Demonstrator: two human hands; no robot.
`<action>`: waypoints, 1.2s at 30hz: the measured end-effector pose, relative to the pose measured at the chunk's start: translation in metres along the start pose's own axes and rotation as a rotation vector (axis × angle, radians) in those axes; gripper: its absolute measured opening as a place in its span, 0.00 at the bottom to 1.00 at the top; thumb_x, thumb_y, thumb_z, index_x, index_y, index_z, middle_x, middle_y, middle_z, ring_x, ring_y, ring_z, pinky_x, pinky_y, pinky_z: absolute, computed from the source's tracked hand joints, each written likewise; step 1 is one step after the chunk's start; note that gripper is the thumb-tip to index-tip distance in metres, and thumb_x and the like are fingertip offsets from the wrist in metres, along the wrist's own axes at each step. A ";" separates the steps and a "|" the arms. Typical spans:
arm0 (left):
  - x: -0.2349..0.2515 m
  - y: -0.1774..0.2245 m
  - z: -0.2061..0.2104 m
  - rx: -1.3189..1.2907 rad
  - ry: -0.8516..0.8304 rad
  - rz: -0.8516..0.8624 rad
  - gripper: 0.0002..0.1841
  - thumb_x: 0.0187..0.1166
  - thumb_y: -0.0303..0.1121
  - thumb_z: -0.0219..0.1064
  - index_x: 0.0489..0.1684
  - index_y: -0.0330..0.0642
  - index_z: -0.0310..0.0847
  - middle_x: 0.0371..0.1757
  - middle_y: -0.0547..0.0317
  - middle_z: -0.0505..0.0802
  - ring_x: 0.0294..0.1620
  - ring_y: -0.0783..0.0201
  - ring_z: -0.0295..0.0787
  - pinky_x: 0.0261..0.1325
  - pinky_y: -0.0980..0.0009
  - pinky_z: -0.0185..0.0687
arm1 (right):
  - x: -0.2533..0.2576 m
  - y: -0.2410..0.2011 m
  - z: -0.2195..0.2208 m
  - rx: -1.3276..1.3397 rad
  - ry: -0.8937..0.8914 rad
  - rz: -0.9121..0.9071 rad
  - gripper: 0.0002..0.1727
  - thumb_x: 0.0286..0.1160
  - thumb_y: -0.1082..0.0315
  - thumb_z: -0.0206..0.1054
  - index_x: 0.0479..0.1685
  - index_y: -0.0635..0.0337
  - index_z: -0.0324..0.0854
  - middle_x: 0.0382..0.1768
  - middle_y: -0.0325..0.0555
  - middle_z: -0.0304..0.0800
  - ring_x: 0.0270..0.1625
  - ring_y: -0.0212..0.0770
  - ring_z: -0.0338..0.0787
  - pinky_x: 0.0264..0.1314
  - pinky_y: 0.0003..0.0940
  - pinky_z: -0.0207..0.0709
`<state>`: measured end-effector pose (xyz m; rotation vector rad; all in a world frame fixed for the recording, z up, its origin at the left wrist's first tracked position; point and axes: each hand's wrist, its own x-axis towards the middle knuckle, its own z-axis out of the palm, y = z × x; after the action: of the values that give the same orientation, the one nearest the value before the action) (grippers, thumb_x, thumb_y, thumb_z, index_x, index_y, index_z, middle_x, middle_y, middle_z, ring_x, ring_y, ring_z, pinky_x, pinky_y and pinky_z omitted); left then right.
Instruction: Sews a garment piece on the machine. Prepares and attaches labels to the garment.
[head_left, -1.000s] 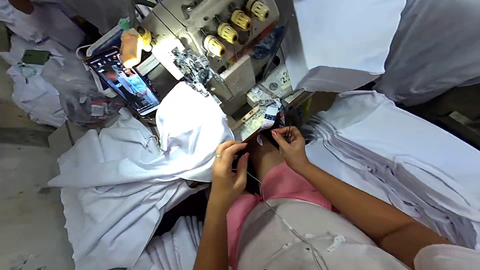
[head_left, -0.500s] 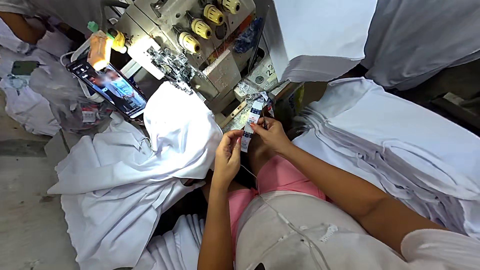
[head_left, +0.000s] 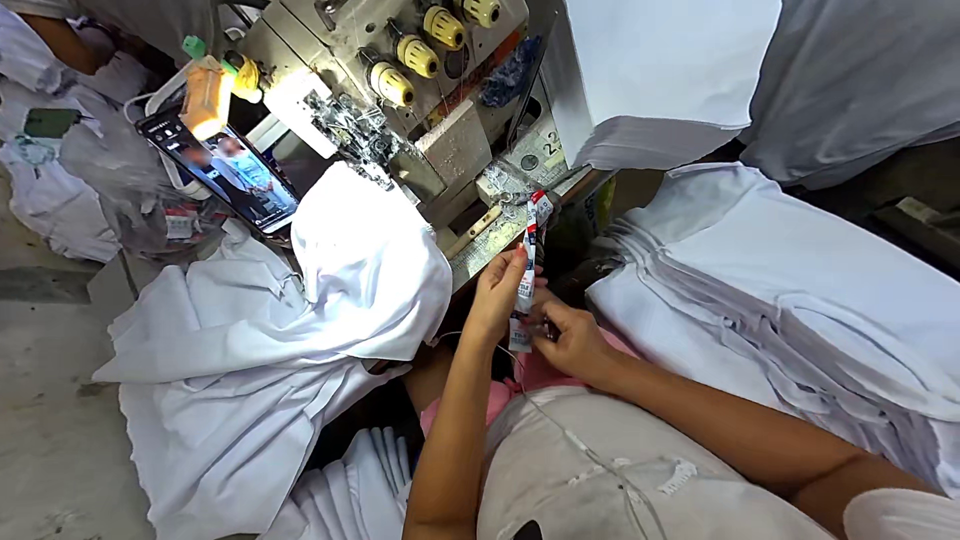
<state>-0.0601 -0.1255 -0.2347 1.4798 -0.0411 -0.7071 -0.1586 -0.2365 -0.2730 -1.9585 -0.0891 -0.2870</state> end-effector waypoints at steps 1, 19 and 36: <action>0.000 0.005 -0.003 0.045 0.012 -0.007 0.16 0.90 0.33 0.56 0.70 0.33 0.69 0.37 0.59 0.89 0.29 0.74 0.84 0.36 0.77 0.83 | -0.003 0.004 0.000 -0.009 -0.026 -0.114 0.09 0.67 0.74 0.66 0.39 0.72 0.87 0.30 0.56 0.90 0.30 0.41 0.87 0.36 0.32 0.81; -0.012 0.005 -0.011 0.028 0.116 0.044 0.14 0.93 0.27 0.46 0.46 0.36 0.81 0.33 0.66 0.88 0.26 0.81 0.79 0.32 0.85 0.76 | 0.077 0.081 0.007 0.085 0.335 0.357 0.16 0.79 0.69 0.70 0.55 0.75 0.80 0.43 0.59 0.87 0.43 0.41 0.85 0.51 0.38 0.79; -0.028 -0.003 -0.027 0.057 0.047 0.223 0.13 0.87 0.20 0.49 0.41 0.38 0.83 0.23 0.73 0.87 0.26 0.81 0.84 0.38 0.83 0.84 | 0.121 0.000 -0.087 -0.383 0.448 -0.236 0.12 0.75 0.74 0.66 0.46 0.80 0.82 0.35 0.64 0.89 0.33 0.47 0.88 0.37 0.38 0.81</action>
<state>-0.0717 -0.0889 -0.2295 1.5181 -0.1889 -0.4937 -0.0550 -0.3243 -0.2118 -2.2117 0.0307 -0.9484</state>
